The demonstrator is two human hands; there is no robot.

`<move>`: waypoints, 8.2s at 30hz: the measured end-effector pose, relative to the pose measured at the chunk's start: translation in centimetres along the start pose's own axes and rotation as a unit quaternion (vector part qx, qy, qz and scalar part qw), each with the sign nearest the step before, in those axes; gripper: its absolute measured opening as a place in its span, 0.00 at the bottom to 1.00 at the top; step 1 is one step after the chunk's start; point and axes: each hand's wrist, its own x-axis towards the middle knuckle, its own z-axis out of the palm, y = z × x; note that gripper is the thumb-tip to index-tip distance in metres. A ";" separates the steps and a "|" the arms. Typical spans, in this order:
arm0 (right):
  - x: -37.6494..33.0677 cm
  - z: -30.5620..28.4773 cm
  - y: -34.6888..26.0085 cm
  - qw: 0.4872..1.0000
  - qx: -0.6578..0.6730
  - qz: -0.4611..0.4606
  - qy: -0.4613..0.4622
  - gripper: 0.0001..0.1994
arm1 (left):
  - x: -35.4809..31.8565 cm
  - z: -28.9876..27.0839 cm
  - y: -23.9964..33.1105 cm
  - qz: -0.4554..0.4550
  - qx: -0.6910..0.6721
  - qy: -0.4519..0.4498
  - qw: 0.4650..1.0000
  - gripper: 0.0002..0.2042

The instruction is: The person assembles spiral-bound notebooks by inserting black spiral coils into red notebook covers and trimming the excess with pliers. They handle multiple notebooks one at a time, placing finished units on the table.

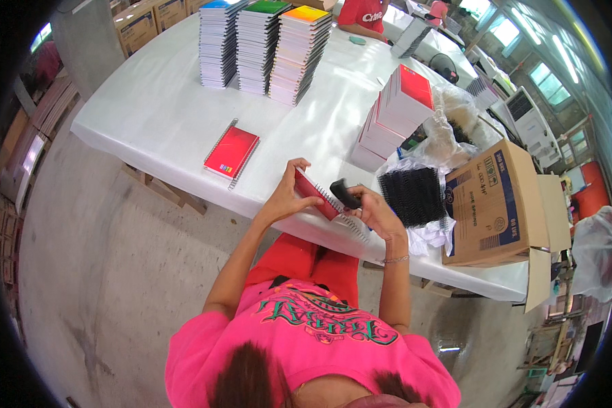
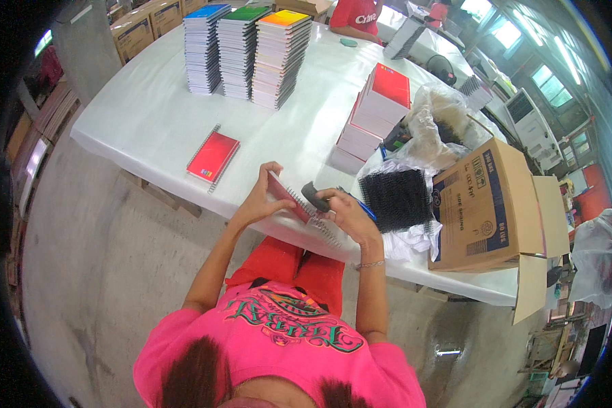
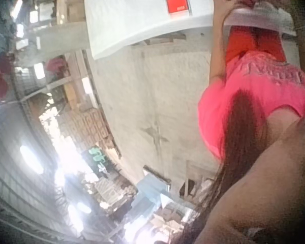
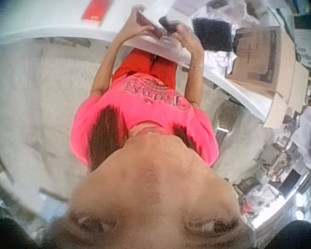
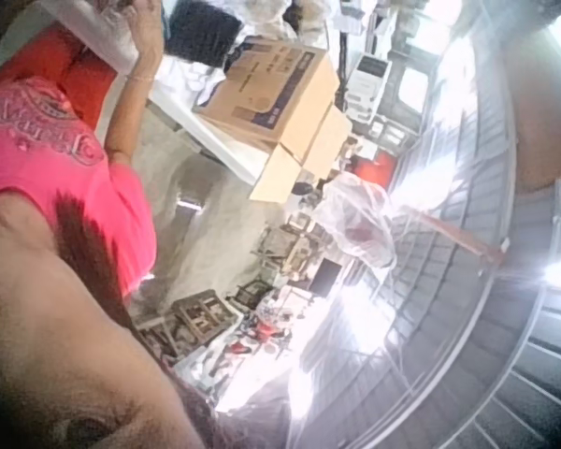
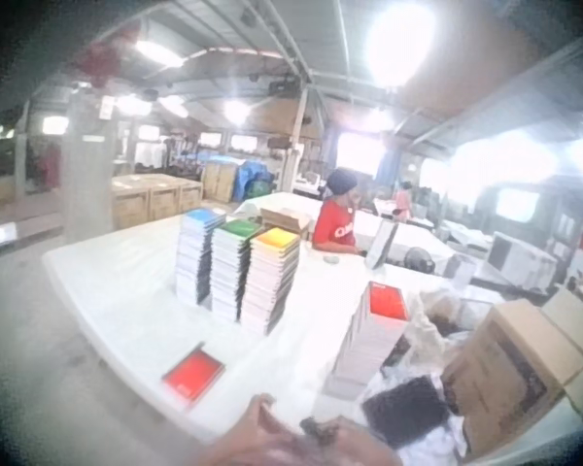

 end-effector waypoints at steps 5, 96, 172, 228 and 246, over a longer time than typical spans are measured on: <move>0.7 0.7 -1.8 0.960 -0.277 0.028 0.033 0.19 | 0.0 -0.3 -0.2 -0.061 -0.068 -0.037 0.995 0.48; -6.3 3.9 1.6 0.902 0.397 -0.080 0.147 0.27 | -0.6 -1.1 3.4 -0.144 -0.115 0.058 0.981 0.12; 5.9 3.9 6.4 0.780 -0.505 -0.228 0.291 0.20 | 11.9 -16.2 -0.6 0.002 0.407 -0.246 0.879 0.18; 7.0 -5.9 -14.6 0.736 -0.154 -0.401 0.524 0.29 | 3.2 -5.4 2.4 0.010 0.297 0.038 0.954 0.22; 8.1 -8.8 -17.2 0.889 -0.139 -0.197 0.390 0.38 | 3.4 7.7 0.9 0.004 0.117 0.038 0.992 0.15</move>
